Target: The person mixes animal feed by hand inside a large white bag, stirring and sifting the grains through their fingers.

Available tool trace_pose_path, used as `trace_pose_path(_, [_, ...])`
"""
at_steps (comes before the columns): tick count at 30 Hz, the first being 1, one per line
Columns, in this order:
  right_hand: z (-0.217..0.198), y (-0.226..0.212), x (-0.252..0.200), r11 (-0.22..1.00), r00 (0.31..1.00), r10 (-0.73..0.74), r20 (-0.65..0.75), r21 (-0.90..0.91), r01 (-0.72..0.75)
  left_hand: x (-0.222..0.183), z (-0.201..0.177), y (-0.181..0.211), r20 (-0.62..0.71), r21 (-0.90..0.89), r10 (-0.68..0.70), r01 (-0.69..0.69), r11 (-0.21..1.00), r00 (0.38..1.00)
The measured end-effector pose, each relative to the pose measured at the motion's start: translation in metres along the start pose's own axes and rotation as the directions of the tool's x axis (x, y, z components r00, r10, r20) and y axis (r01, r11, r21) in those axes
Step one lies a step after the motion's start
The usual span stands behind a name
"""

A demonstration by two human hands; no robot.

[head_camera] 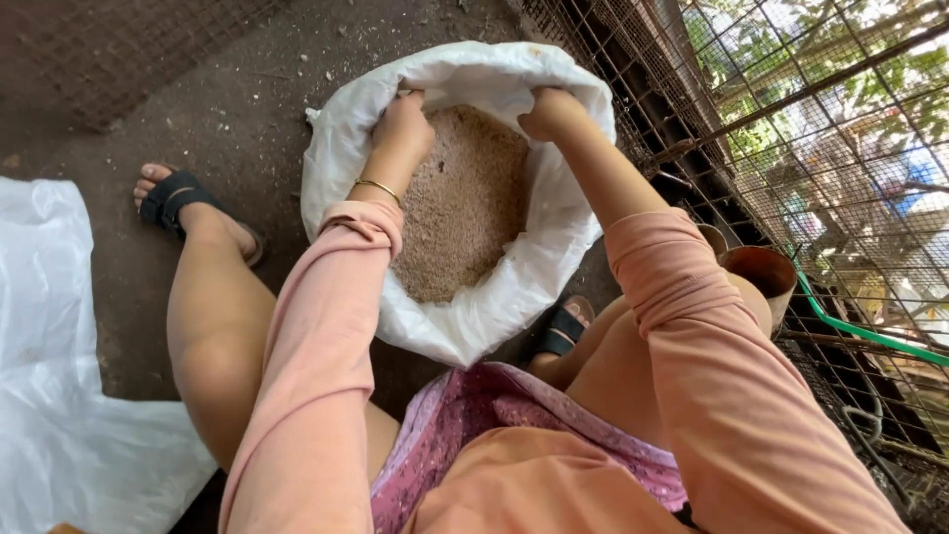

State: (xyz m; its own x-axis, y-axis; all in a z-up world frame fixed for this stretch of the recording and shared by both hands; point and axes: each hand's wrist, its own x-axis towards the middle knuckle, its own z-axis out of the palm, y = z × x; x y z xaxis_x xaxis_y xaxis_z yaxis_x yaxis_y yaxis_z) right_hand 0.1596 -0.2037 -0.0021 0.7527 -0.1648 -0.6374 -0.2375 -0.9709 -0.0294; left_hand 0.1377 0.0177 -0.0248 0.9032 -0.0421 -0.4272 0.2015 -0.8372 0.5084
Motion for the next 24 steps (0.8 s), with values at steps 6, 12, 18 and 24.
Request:
trace_pose_path(6, [-0.010, 0.043, 0.033, 0.997, 0.984, -0.045, -0.173, -0.068, 0.033, 0.040, 0.026, 0.021, -0.301, 0.072, 0.367, -0.363, 0.929, 0.880])
trace_pose_path(12, [0.013, -0.052, -0.070, 0.994, 0.962, -0.073, -0.264, -0.096, 0.049, 0.002, -0.010, 0.007, -0.304, -0.059, 0.208, -0.236, 0.970, 0.930])
trace_pose_path(18, [0.116, -0.119, -0.104, 0.598, 0.602, -0.776, -0.187, -0.520, 0.609, 0.037, -0.005, -0.017, -0.247, -0.062, 0.170, -0.191, 0.980, 0.954])
trace_pose_path(24, [0.124, -0.098, -0.075, 0.498, 0.767, -0.640, -0.047, -0.786, 0.367, 0.008, -0.014, -0.012, -0.161, -0.079, 0.130, -0.144, 0.986, 0.978])
